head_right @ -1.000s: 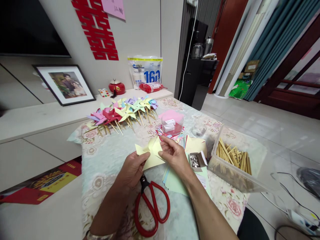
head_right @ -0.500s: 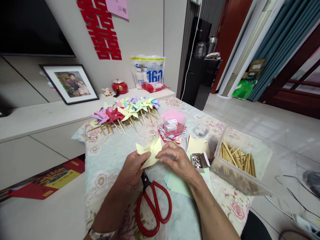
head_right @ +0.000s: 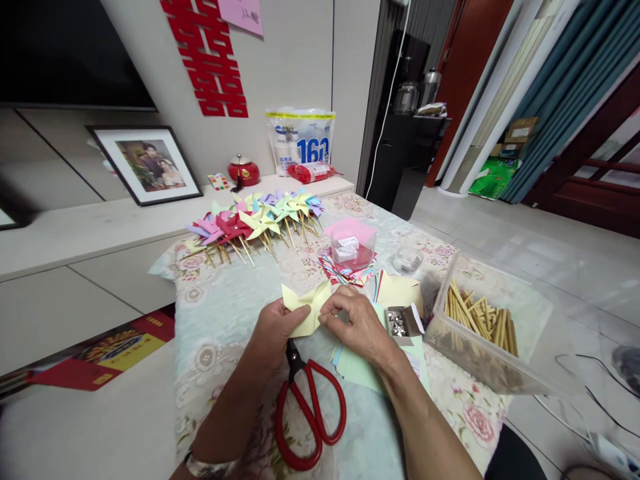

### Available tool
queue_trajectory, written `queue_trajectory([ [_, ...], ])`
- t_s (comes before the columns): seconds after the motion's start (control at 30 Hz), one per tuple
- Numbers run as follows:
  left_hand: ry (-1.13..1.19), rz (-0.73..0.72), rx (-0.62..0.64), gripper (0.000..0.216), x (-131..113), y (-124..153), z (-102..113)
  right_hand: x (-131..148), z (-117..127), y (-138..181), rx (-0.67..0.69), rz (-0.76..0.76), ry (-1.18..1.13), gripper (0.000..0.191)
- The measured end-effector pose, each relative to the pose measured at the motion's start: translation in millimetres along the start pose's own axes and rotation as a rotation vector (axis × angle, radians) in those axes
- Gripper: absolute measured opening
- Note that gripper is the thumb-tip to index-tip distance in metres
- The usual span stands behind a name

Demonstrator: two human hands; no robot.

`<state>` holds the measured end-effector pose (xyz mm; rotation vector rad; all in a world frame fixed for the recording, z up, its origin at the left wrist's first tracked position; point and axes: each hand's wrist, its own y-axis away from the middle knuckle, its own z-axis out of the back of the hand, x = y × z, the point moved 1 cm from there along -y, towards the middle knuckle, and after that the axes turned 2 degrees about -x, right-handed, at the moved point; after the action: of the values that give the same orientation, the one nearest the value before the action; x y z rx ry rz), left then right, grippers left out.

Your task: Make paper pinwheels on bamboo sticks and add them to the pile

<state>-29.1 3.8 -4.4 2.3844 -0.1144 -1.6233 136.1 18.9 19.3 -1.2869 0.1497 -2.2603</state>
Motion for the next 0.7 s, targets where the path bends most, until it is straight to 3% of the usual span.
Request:
queue_trajectory([
  [0.7,-0.148,0.029,0.006,0.026,3.6,-3.2,-3.6,-4.8,-8.6,0.7,-0.002,-0.089,0.165,0.014],
])
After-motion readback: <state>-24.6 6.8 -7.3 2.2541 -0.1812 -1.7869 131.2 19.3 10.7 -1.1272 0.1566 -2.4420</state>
